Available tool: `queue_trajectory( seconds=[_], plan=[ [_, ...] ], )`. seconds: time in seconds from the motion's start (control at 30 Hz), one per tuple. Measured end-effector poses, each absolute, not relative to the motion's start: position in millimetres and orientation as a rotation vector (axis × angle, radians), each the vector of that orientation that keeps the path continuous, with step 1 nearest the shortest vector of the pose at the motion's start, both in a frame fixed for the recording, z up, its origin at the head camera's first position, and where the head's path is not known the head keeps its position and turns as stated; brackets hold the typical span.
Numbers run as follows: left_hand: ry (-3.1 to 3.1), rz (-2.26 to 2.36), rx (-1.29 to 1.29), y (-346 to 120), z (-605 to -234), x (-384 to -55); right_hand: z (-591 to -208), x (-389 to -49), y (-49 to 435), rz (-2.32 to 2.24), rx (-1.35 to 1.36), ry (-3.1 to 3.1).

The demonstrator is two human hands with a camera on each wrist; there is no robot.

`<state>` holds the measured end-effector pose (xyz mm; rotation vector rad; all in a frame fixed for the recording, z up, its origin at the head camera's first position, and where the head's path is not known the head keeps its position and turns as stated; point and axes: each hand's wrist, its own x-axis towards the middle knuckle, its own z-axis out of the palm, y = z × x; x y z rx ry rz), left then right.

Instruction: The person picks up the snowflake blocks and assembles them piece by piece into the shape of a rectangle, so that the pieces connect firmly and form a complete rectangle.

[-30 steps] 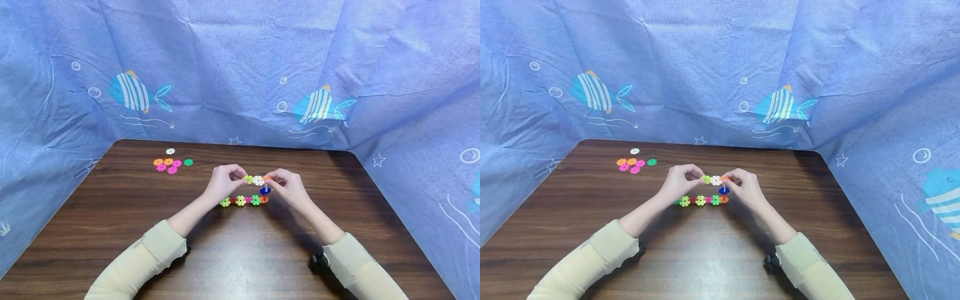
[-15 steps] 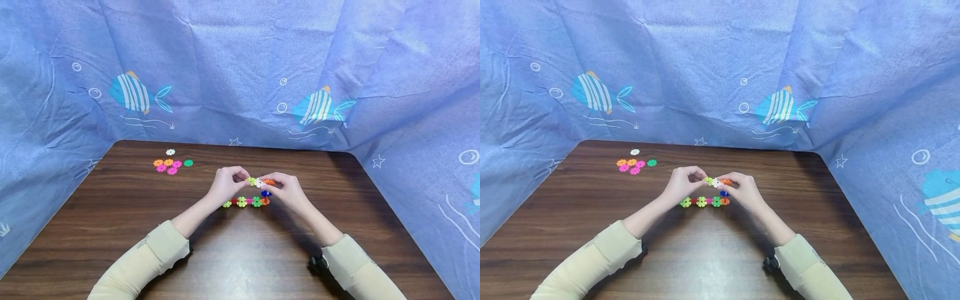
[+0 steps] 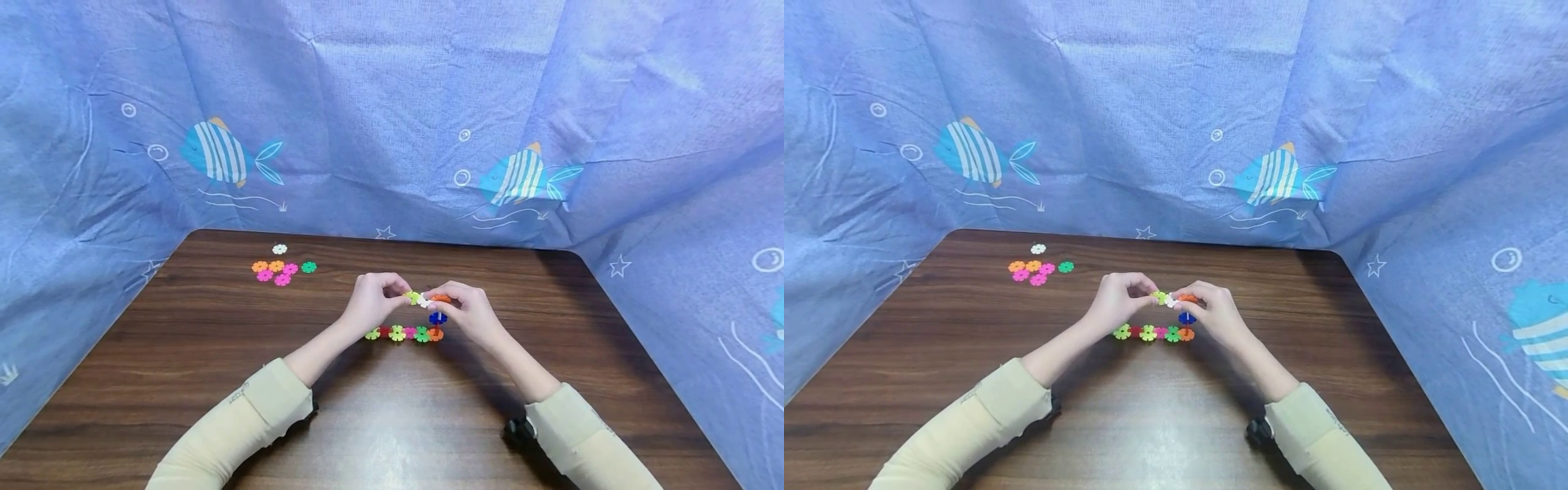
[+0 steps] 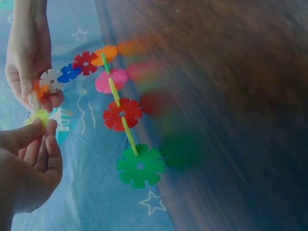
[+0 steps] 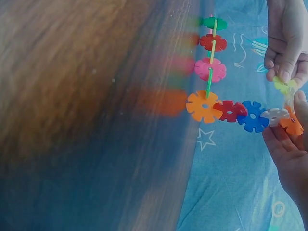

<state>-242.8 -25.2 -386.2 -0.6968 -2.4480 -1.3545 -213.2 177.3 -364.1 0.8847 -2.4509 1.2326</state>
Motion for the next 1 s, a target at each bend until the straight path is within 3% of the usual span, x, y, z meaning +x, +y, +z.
queue_trajectory(
  seconds=[0.7,1.0],
  plan=[
    [-2.430,-1.376,-0.726,-24.1,-385.5,-241.9,-368.5,-212.2,177.4,1.254,0.918,-2.388],
    [-2.448,-1.384,-0.711,-28.6,-385.7,-245.0,-390.8,-231.9,184.2,1.269,0.883,-2.444]
  ],
)
